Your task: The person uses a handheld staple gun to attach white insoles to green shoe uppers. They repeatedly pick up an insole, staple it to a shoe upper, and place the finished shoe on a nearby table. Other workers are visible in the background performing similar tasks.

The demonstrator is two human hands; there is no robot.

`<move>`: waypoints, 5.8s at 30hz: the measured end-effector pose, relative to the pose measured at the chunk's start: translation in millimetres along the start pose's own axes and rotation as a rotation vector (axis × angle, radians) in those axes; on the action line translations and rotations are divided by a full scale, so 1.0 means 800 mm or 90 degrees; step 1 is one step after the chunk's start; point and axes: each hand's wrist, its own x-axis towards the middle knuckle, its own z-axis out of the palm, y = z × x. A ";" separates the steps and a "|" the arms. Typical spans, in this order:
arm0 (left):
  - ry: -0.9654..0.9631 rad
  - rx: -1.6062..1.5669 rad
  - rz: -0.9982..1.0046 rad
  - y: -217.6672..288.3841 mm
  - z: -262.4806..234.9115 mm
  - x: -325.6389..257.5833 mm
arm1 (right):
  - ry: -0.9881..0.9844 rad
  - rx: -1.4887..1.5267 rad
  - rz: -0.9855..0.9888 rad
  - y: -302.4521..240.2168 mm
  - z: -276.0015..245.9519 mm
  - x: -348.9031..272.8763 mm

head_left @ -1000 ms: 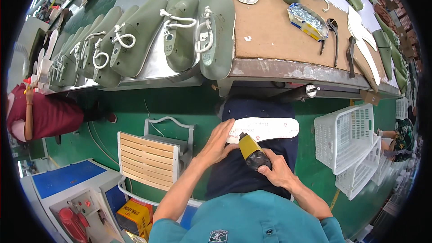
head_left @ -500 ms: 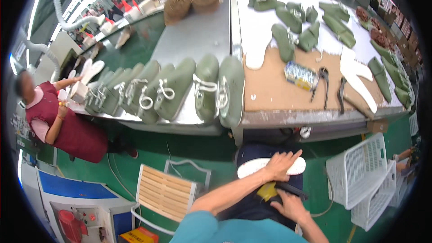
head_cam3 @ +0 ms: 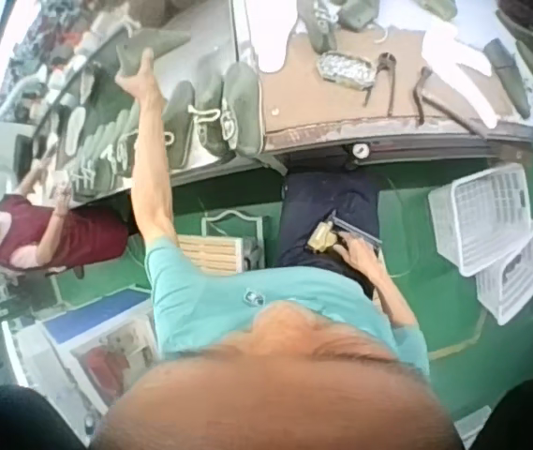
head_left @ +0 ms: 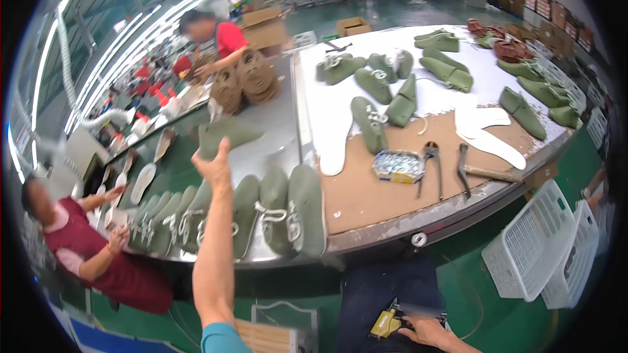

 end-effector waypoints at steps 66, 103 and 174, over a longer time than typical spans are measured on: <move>-0.967 0.271 0.266 0.093 -0.135 -0.617 | 0.356 0.021 -0.058 0.078 -0.017 0.074; -0.994 0.230 0.286 0.083 -0.126 -0.621 | 0.103 0.226 0.137 -0.002 -0.043 -0.046; -0.524 0.300 0.064 0.034 0.102 -0.087 | 0.020 0.031 0.158 -0.038 -0.017 -0.016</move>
